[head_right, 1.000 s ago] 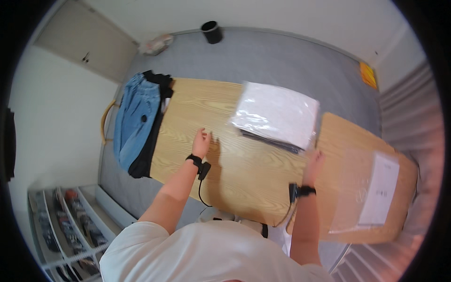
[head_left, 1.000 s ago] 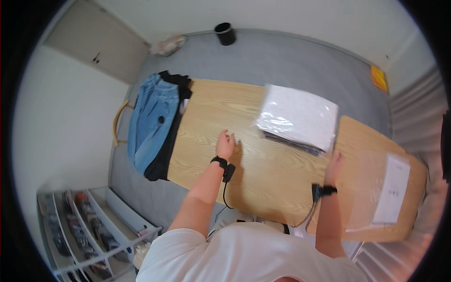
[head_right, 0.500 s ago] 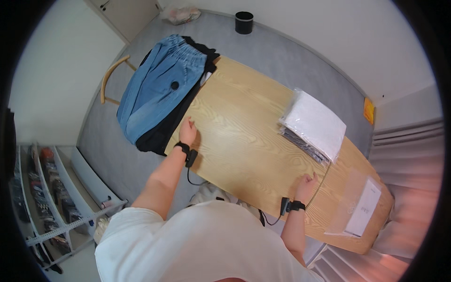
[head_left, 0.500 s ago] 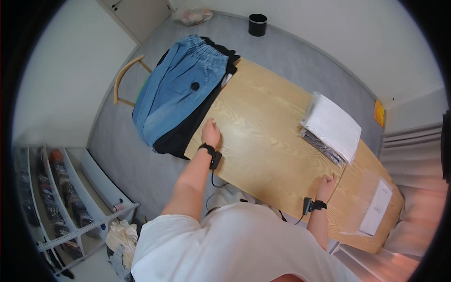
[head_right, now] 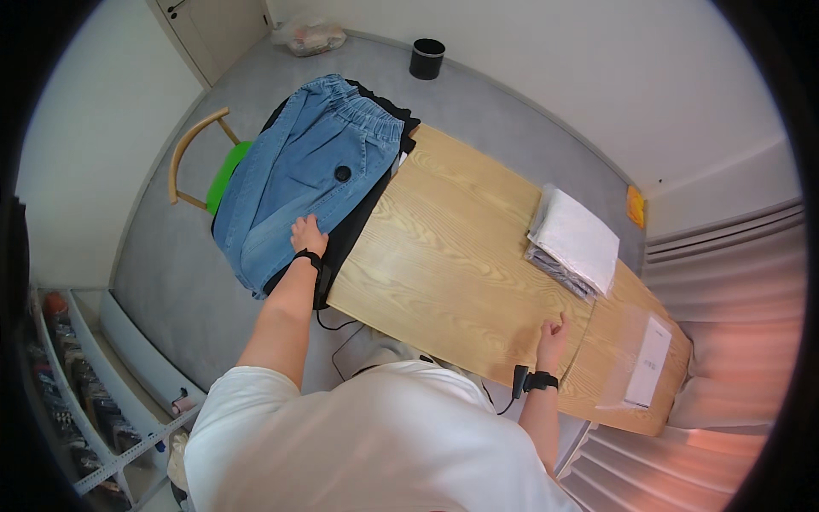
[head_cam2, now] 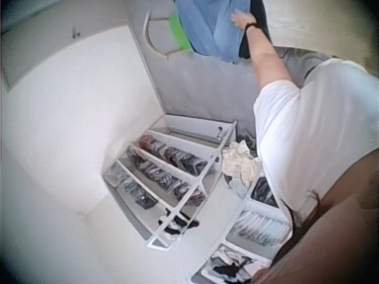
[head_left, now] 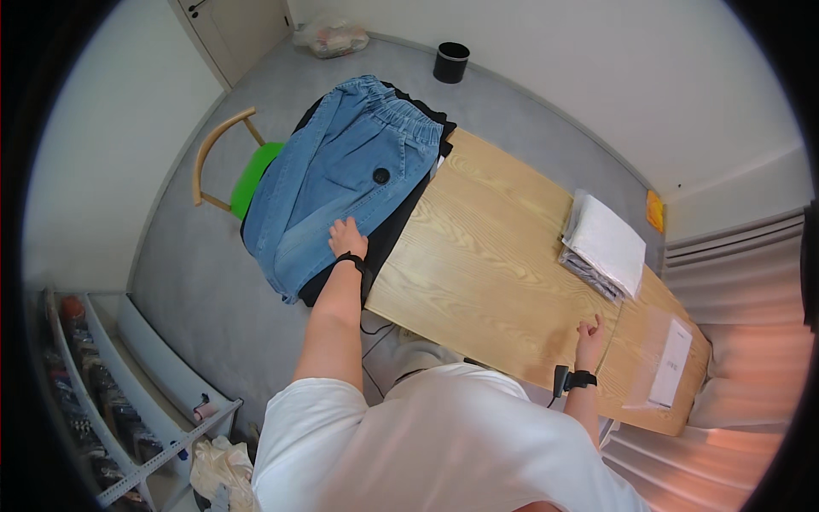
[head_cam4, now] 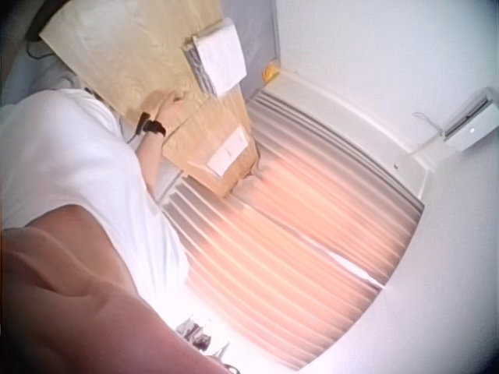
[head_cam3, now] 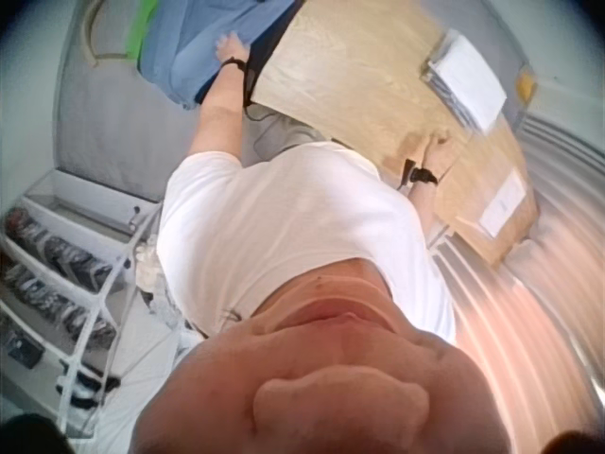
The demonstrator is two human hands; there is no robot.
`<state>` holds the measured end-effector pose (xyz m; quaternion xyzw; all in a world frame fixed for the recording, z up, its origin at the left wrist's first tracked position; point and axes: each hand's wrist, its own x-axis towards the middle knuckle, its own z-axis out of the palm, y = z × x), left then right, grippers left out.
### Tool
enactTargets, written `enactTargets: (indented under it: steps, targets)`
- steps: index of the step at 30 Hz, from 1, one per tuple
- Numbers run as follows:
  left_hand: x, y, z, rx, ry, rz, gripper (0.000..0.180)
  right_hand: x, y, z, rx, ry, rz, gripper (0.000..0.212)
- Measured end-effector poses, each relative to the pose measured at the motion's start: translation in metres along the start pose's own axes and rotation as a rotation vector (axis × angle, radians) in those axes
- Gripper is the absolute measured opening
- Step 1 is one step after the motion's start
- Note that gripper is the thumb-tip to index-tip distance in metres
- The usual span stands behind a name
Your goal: The recorder folds a black skirt and a pair of white sweatpants and places them into plastic shipping bags.
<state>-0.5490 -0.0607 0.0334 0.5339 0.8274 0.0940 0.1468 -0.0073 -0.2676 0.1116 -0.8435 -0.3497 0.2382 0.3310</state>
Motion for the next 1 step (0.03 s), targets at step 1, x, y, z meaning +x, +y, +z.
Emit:
enactTargets:
  steps: [1]
  targets:
    - [0.0030, 0.0009, 0.0000, 0.024, -0.013, 0.024, 0.054, -0.0063, -0.0017, 0.0008, 0.027, -0.023, 0.028, 0.059]
